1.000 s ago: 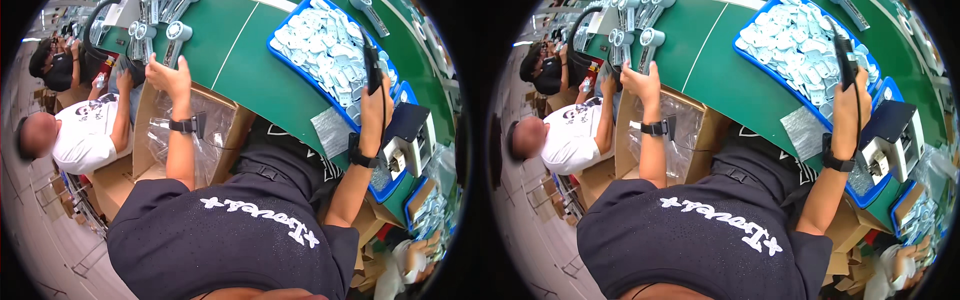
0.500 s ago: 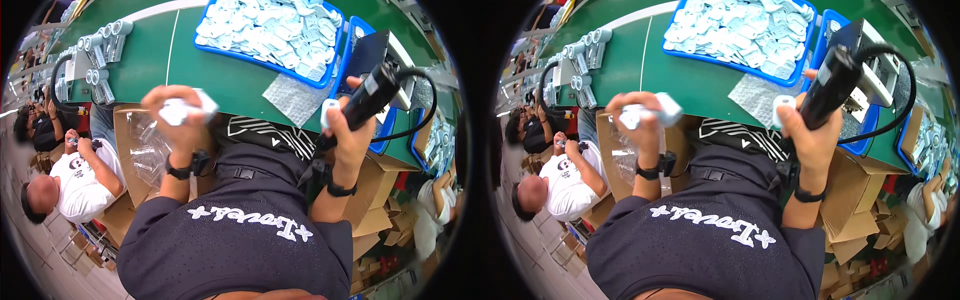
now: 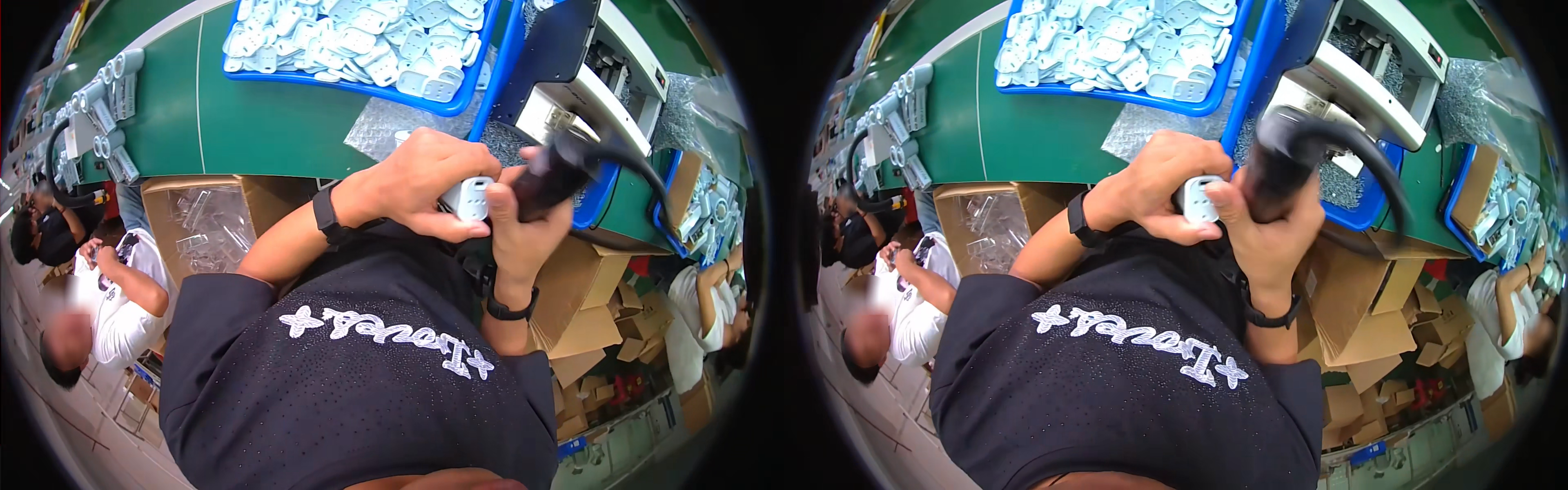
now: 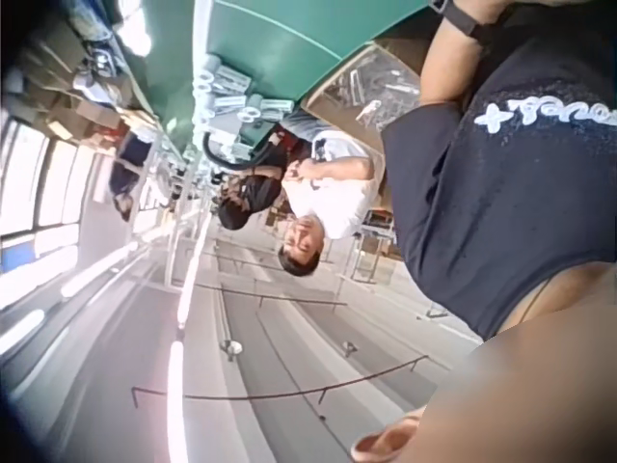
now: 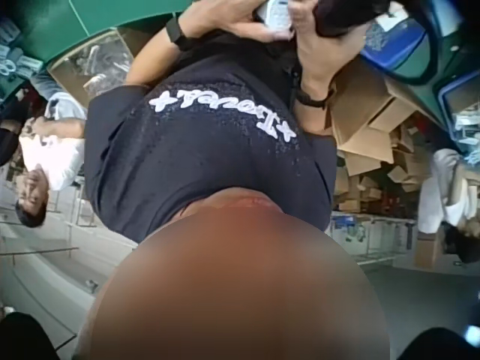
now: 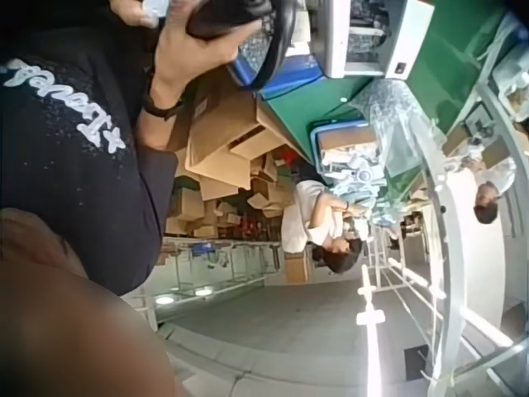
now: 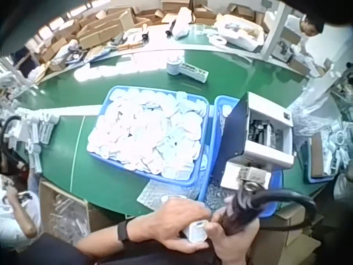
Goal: Using an electric screwdriver to assemble small white plastic components on an electronics production line.
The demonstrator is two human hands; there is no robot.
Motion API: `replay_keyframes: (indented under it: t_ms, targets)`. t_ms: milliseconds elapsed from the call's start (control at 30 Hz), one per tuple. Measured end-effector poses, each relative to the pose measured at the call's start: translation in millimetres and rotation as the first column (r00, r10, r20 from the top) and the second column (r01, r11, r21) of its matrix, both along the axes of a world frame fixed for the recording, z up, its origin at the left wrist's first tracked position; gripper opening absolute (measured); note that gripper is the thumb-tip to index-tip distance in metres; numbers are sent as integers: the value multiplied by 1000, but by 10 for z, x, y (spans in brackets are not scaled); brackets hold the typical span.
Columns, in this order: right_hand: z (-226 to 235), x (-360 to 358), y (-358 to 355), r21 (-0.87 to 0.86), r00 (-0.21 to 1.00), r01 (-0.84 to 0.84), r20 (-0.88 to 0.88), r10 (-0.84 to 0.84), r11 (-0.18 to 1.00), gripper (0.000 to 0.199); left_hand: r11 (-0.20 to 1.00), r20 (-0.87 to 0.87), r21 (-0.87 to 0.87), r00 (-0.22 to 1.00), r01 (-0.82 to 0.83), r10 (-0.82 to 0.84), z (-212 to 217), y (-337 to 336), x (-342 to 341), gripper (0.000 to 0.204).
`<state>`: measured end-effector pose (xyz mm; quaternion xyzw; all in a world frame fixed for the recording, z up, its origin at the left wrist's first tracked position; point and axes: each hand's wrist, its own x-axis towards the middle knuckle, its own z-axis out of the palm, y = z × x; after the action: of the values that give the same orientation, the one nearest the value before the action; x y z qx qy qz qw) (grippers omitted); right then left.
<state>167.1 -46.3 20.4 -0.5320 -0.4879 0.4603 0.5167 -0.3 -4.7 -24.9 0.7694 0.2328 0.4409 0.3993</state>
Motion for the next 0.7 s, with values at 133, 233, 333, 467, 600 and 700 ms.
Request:
replay_keyframes:
  t_ms: [133, 233, 333, 467, 600, 700]
  targets:
    - [381, 209, 336, 464, 935, 232, -349, -65, 855, 59, 999, 62, 4, 997, -50, 49, -49, 18, 5, 54]
    - [493, 260, 643, 536, 959, 279, -200, -202, 796, 53, 999, 110, 9, 993, -44, 43, -54, 29, -12, 51]
    - [388, 311, 843, 489, 941, 272, 45, -335, 829, 41, 997, 76, 31, 995, -69, 66, -61, 1, -23, 52]
    - [408, 334, 544, 416, 981, 160, -165, -98, 895, 54, 993, 131, 53, 987, -103, 96, -93, 27, 13, 54]
    - [954, 201, 105, 579, 923, -106, -246, 297, 809, 56, 989, 179, 80, 978, -126, 111, -110, -2, 18, 55]
    - [1066, 118, 141, 600, 892, -94, -304, 336, 794, 55, 990, 149, 79, 983, -118, 106, -113, 24, 41, 55]
